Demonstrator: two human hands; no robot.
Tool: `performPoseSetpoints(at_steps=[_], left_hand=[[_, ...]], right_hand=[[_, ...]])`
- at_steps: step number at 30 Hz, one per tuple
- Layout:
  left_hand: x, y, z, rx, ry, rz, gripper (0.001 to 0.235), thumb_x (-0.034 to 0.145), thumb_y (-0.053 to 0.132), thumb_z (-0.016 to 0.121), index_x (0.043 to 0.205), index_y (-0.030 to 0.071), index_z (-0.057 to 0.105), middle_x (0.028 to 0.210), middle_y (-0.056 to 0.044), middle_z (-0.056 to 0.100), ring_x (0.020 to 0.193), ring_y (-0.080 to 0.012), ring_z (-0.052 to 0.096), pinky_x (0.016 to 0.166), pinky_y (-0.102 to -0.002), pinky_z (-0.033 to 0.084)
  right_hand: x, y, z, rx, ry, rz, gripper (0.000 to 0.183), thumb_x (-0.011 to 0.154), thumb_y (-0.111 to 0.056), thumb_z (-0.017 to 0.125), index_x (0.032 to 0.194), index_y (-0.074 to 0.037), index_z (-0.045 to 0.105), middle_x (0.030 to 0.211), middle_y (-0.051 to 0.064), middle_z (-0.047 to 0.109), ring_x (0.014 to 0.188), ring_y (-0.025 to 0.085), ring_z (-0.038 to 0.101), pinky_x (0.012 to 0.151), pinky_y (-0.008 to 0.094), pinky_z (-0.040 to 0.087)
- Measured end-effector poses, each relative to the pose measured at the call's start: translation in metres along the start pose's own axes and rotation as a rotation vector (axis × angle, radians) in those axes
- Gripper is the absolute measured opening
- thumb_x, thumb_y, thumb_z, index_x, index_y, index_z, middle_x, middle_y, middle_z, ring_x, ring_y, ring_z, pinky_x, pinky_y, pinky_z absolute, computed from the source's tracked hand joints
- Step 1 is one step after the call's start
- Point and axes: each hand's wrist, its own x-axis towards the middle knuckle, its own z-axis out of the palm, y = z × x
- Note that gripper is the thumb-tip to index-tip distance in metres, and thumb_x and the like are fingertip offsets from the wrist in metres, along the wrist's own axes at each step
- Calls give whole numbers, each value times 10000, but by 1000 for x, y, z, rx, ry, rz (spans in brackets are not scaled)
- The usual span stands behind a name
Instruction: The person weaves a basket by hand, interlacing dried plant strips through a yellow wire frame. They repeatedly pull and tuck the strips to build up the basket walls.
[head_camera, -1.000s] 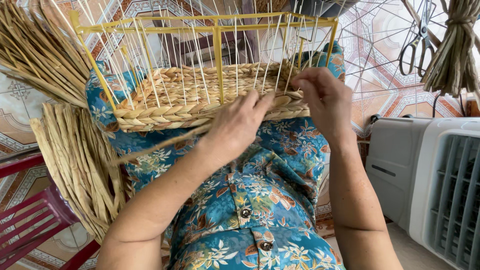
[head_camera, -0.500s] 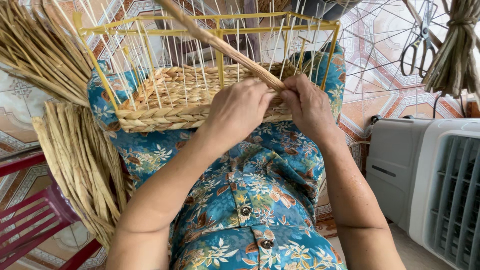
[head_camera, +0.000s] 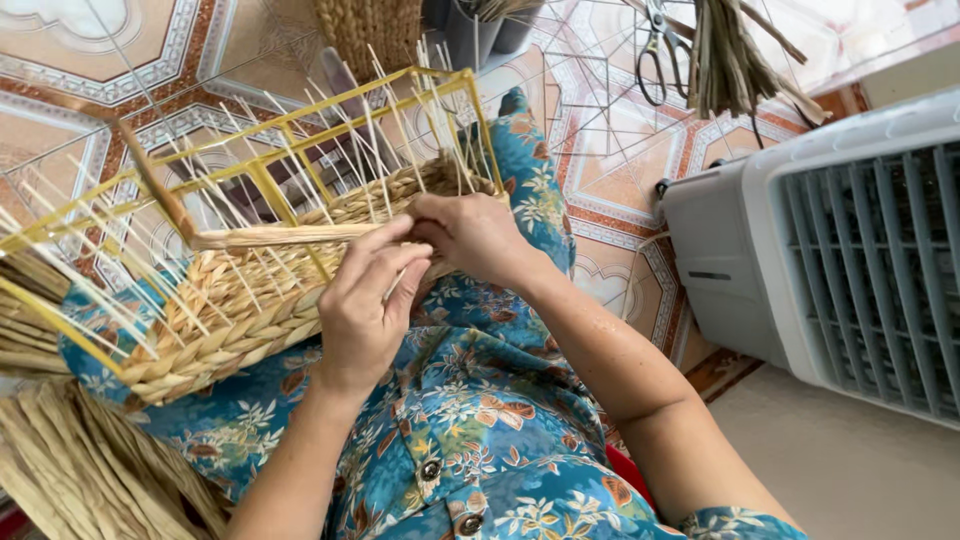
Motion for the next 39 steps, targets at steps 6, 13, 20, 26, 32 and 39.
performPoseSetpoints(at_steps=[6, 13, 20, 26, 32, 39], left_hand=[[-5, 0, -22, 694, -118, -10, 403, 849, 328, 770, 1125, 40, 712, 1021, -85, 719, 896, -299, 699, 714, -408, 593], [-32, 7, -87, 1031, -798, -499, 410, 963, 653, 566, 1079, 291, 721, 763, 22, 743, 696, -176, 718, 603, -342, 556], [-53, -36, -175, 106, 14, -781, 362, 1022, 328, 775, 1261, 78, 671, 1056, -55, 731, 923, -115, 697, 841, -241, 553], [-44, 2, -80, 208, -244, -67, 771, 730, 388, 888, 1328, -35, 646, 1227, -153, 634, 1132, -291, 610, 970, -410, 535], [-13, -30, -20, 333, -504, -167, 298, 975, 82, 709, 1266, 22, 697, 1048, -109, 635, 955, -220, 609, 741, -303, 562], [3, -22, -46, 455, 53, 173, 232, 894, 314, 810, 907, 90, 749, 900, -39, 663, 896, -240, 586, 768, -363, 534]], right_hand=[[-6, -3, -5, 149, -11, -57, 146, 972, -163, 693, 1102, -105, 665, 935, 100, 719, 818, 279, 724, 700, 371, 542], [-4, -8, 7, 192, 81, 121, 170, 935, -172, 724, 980, -87, 584, 828, 49, 724, 756, 242, 732, 643, 364, 531], [0, -7, 10, 127, 73, 109, 171, 938, -160, 725, 1068, -115, 623, 808, 47, 723, 737, 235, 731, 628, 374, 536], [1, -6, -11, 425, 101, 203, 214, 1031, -94, 711, 1229, -73, 633, 876, 103, 672, 745, 128, 601, 628, 279, 512], [-13, -31, -24, 112, -38, -70, 282, 926, -96, 754, 1198, -30, 724, 1025, 93, 744, 788, 161, 708, 691, 312, 575], [-3, -25, 3, 46, 4, -81, 108, 980, -48, 716, 1086, -26, 714, 944, 109, 721, 811, 215, 714, 723, 317, 558]])
